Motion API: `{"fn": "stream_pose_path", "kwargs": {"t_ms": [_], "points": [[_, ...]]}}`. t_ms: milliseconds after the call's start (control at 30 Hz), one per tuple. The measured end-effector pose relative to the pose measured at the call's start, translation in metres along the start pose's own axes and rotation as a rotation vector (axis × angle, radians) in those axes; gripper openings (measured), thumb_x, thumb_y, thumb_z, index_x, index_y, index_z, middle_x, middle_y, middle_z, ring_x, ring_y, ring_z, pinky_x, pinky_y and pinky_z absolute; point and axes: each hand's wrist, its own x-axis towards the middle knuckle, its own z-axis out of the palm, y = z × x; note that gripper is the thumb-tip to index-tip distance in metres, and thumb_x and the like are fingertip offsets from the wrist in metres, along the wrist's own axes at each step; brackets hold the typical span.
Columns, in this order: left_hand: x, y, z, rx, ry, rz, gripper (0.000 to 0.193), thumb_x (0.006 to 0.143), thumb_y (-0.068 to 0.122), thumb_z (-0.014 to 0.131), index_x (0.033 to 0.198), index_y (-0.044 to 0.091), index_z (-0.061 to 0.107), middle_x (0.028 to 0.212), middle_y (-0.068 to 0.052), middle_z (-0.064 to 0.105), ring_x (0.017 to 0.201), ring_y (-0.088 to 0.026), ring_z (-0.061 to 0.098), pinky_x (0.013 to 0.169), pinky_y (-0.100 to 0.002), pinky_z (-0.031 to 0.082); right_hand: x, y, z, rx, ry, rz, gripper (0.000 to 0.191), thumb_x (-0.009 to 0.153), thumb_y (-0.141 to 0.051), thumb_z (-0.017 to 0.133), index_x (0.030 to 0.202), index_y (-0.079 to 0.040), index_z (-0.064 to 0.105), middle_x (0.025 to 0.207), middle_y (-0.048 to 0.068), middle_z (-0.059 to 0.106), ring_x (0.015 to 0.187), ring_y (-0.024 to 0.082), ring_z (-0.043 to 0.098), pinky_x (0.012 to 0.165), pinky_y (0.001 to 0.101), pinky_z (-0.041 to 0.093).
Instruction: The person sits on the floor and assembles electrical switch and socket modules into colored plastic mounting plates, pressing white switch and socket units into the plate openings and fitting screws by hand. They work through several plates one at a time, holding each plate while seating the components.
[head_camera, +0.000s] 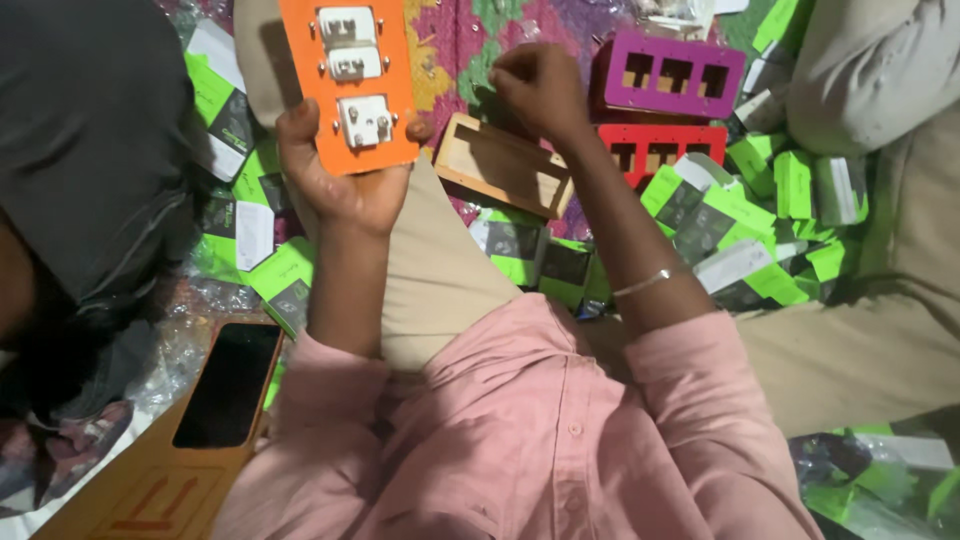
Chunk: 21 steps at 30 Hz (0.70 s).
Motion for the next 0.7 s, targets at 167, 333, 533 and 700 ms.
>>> {"fn": "stream_pose_path", "kwargs": {"t_ms": [167,333,533,700], "points": [[-0.012,0.015,0.005,-0.095,-0.105,0.004,0.047,0.096,0.039,0.065,0.137,0.018,0.058,0.133,0.001,0.062,0.111,-0.016,0.054,0.084,-0.043,0.040,0.019,-0.017,0.033,-0.380,0.003,-0.119,0.013,0.087,-0.019,0.078,0.093,-0.008,0.079,0.094,0.013,0.072,0.090,0.034,0.068,0.078,0.0452,0.055],[-0.022,0.016,0.014,-0.174,-0.206,0.028,0.049,0.094,0.037,0.063,0.139,0.019,0.057,0.136,0.001,0.060,0.115,-0.015,0.054,0.087,-0.044,0.040,0.035,-0.031,0.044,-0.461,0.043,-0.154,0.013,0.090,-0.021,0.077,0.093,-0.008,0.078,0.103,0.015,0.068,0.103,0.038,0.061,0.087,0.0481,0.052],[-0.032,0.016,0.020,-0.179,-0.264,0.047,0.050,0.092,0.031,0.061,0.140,0.016,0.058,0.137,0.000,0.061,0.115,-0.016,0.054,0.085,-0.042,0.040,0.055,-0.035,0.045,-0.485,0.051,-0.194,0.015,0.088,-0.023,0.076,0.093,-0.009,0.078,0.101,0.012,0.067,0.101,0.036,0.060,0.083,0.0461,0.052],[-0.035,0.020,0.017,-0.219,-0.239,0.030,0.050,0.091,0.029,0.061,0.140,0.016,0.058,0.138,0.001,0.061,0.112,-0.012,0.054,0.084,-0.038,0.039,0.059,-0.039,0.063,-0.464,-0.060,-0.389,0.017,0.088,-0.015,0.067,0.099,-0.013,0.080,0.103,0.008,0.066,0.103,0.032,0.058,0.086,0.0424,0.050]]}}
